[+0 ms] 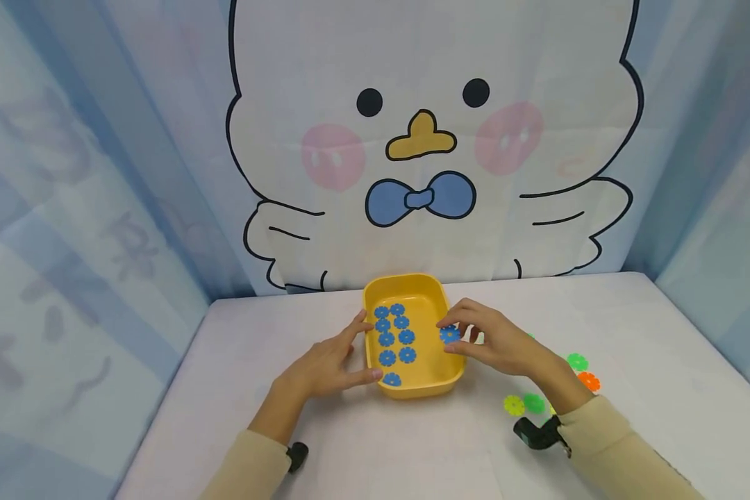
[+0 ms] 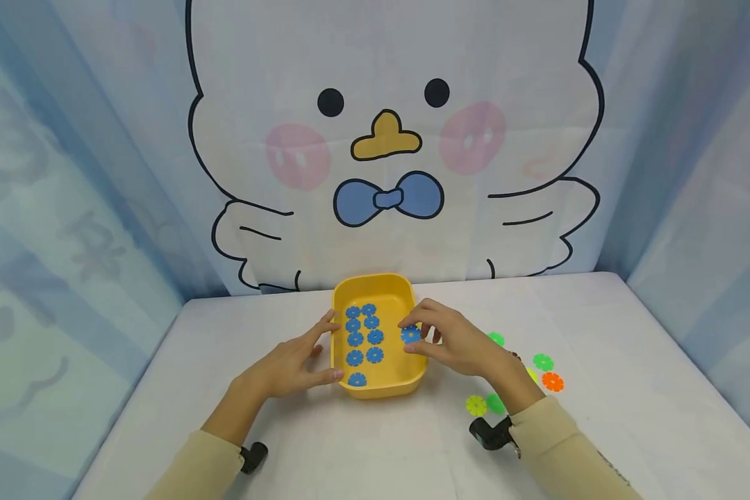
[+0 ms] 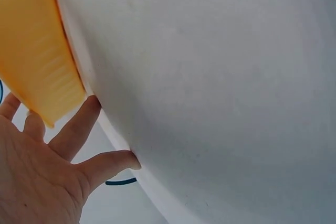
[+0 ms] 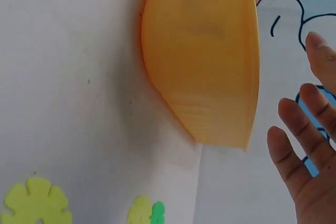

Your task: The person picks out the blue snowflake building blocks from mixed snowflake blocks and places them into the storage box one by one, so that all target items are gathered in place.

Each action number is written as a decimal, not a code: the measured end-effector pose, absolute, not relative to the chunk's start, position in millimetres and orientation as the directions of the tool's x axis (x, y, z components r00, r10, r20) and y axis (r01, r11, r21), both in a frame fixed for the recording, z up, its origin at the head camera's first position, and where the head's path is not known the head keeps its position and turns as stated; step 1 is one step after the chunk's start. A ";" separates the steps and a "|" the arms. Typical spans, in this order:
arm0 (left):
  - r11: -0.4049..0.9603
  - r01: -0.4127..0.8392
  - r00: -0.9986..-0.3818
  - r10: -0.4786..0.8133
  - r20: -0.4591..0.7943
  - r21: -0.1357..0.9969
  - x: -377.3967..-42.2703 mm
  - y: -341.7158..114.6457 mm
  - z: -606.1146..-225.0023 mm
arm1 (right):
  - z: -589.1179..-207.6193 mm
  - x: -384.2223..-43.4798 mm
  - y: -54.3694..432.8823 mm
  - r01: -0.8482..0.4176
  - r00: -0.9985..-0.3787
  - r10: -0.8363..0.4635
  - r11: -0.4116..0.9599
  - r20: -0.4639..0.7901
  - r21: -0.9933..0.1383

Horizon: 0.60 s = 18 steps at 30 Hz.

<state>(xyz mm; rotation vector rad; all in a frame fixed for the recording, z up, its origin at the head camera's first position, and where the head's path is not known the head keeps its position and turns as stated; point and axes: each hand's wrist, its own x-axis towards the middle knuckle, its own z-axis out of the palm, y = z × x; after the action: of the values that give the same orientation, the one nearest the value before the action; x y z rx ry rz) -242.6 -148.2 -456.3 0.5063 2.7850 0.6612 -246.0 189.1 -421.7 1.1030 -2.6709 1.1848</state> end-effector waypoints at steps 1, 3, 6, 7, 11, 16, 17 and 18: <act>0.840 0.274 -0.913 0.381 -0.148 0.468 -242.6 -148.8 -455.6 | -421.9 -247.0 185.4 -0.610 -0.748 -0.601 0.456 0.281 -0.648; 0.843 0.270 -0.913 0.378 -0.155 0.465 -242.2 -150.1 -454.5 | -421.9 -248.9 178.1 -0.614 -0.739 -0.614 0.443 0.278 -0.653; 0.846 0.264 -0.913 0.374 -0.162 0.464 -241.4 -152.4 -454.4 | -421.6 -251.6 169.1 -0.616 -0.727 -0.635 0.435 0.262 -0.656; 0.846 0.263 -0.913 0.374 -0.165 0.464 -241.3 -152.9 -454.7 | -421.1 -252.0 166.8 -0.615 -0.724 -0.641 0.436 0.253 -0.657; 0.843 0.265 -0.911 0.378 -0.165 0.469 -241.4 -153.5 -455.4 | -420.2 -253.2 160.8 -0.608 -0.725 -0.650 0.451 0.227 -0.653; 0.831 0.280 -0.904 0.397 -0.160 0.480 -243.4 -152.7 -455.5 | -421.2 -255.2 156.8 -0.612 -0.717 -0.662 0.445 0.220 -0.655; 0.831 0.281 -0.902 0.399 -0.163 0.481 -243.5 -152.6 -455.6 | -421.5 -255.7 155.7 -0.613 -0.714 -0.665 0.442 0.220 -0.655; 0.830 0.281 -0.901 0.400 -0.164 0.482 -243.4 -152.6 -455.4 | -421.9 -256.2 154.4 -0.616 -0.709 -0.670 0.438 0.220 -0.655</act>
<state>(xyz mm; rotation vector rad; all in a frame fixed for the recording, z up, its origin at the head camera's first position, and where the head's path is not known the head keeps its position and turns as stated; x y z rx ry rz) -243.4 -152.6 -455.4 0.5222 2.7530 0.6670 -256.2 154.4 -421.9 1.2203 -2.7235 1.1910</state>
